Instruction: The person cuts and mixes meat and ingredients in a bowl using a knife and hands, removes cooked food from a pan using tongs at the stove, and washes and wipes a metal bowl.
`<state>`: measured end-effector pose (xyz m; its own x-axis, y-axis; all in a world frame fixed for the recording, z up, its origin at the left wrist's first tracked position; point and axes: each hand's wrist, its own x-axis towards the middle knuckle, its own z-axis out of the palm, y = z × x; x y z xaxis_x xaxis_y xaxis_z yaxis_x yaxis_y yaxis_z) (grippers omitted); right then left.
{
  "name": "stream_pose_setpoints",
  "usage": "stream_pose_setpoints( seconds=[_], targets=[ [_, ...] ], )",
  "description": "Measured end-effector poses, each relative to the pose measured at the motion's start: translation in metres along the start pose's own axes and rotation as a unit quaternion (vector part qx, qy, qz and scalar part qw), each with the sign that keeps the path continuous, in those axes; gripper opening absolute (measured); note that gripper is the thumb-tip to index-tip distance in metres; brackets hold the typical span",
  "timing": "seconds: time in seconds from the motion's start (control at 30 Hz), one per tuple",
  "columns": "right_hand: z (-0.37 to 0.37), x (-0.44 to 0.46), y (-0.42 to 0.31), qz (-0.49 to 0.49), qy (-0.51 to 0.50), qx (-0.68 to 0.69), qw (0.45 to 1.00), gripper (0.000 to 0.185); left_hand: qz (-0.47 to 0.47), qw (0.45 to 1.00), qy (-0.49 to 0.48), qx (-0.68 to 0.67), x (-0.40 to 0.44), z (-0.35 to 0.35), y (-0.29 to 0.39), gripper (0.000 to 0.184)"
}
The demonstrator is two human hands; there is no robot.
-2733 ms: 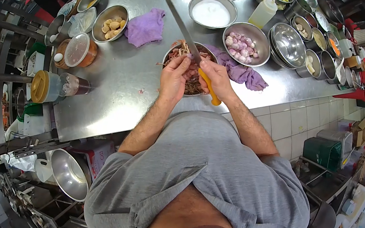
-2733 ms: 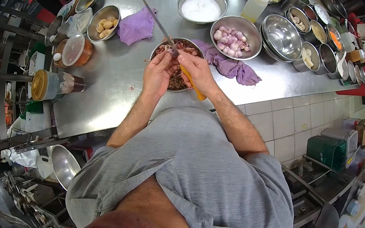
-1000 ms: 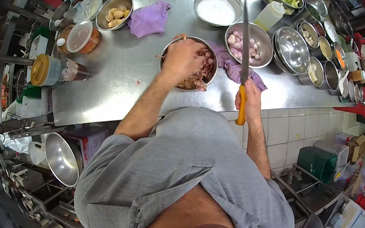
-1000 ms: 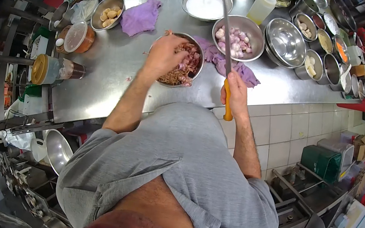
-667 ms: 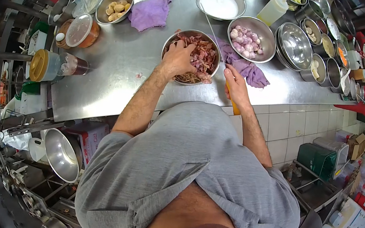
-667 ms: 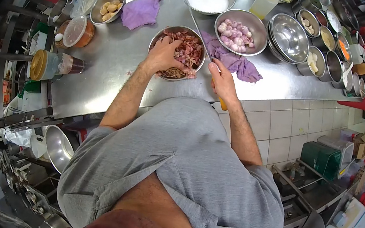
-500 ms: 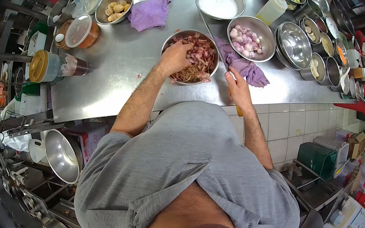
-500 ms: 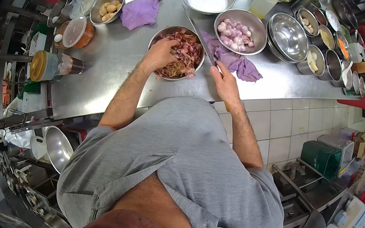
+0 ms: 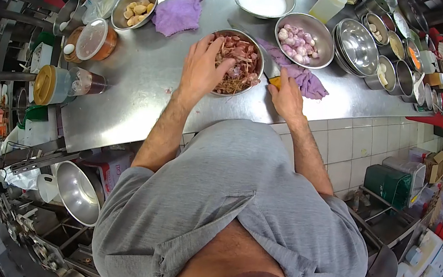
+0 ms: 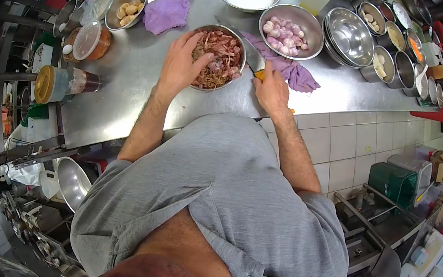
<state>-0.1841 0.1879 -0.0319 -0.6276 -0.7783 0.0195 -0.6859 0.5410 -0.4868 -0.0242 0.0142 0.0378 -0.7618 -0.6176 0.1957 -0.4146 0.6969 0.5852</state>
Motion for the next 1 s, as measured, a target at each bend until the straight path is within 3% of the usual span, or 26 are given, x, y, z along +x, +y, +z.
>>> stream_pose_setpoints(
  seconds=[0.13,0.23,0.33,0.47,0.5,0.53,0.57,0.63,0.67,0.73,0.8,0.93,1.0],
  targets=[
    [-0.017,-0.001,-0.013,-0.020,-0.007,-0.068,0.997,0.053,0.026,0.998,-0.021,0.050,-0.013,0.004,0.021,0.067],
    [-0.026,0.005,-0.026,-0.125,0.079,0.052,0.988,0.051,-0.031,0.987,-0.107,0.118,-0.006,0.033,0.004,0.080],
    [-0.031,0.009,-0.051,-0.165,0.040,0.118,0.978,0.052,-0.038,0.979,-0.149,0.136,0.007,0.039,-0.004,0.081],
    [-0.022,0.022,-0.063,-0.184,0.004,0.066,0.981,0.053,-0.030,0.979,-0.141,0.141,0.022,0.050,-0.027,0.069],
    [-0.019,0.026,-0.059,-0.191,-0.007,0.070,0.979,0.052,-0.009,0.991,-0.112,0.069,0.025,0.041,-0.030,0.057],
    [-0.014,0.027,-0.055,-0.188,-0.006,0.071,0.980,0.052,-0.007,0.991,-0.115,0.070,0.028,0.034,-0.036,0.057],
    [-0.009,0.030,-0.052,-0.192,-0.016,0.072,0.979,0.050,-0.052,0.985,-0.164,-0.030,0.034,0.027,-0.044,0.053],
    [-0.011,0.032,-0.054,-0.197,-0.027,0.074,0.977,0.049,-0.092,0.942,-0.222,-0.235,0.041,0.020,-0.052,0.044],
    [-0.013,0.033,-0.055,-0.192,-0.037,0.060,0.979,0.049,-0.093,0.942,-0.220,-0.234,0.042,0.016,-0.056,0.044],
    [-0.022,0.034,-0.060,-0.186,-0.047,0.046,0.980,0.049,-0.177,0.877,-0.257,-0.365,0.045,-0.004,-0.045,0.042],
    [-0.029,0.037,-0.064,-0.230,-0.006,-0.028,0.973,0.051,-0.190,0.865,-0.247,-0.394,0.045,-0.008,-0.052,0.039],
    [-0.017,0.056,-0.068,-0.267,0.002,0.015,0.964,0.052,-0.223,0.812,-0.227,-0.490,0.046,-0.014,-0.056,0.036],
    [-0.004,0.061,-0.080,-0.249,-0.088,-0.008,0.964,0.049,-0.209,0.823,-0.213,-0.483,0.047,-0.006,-0.064,0.035]
  ],
)
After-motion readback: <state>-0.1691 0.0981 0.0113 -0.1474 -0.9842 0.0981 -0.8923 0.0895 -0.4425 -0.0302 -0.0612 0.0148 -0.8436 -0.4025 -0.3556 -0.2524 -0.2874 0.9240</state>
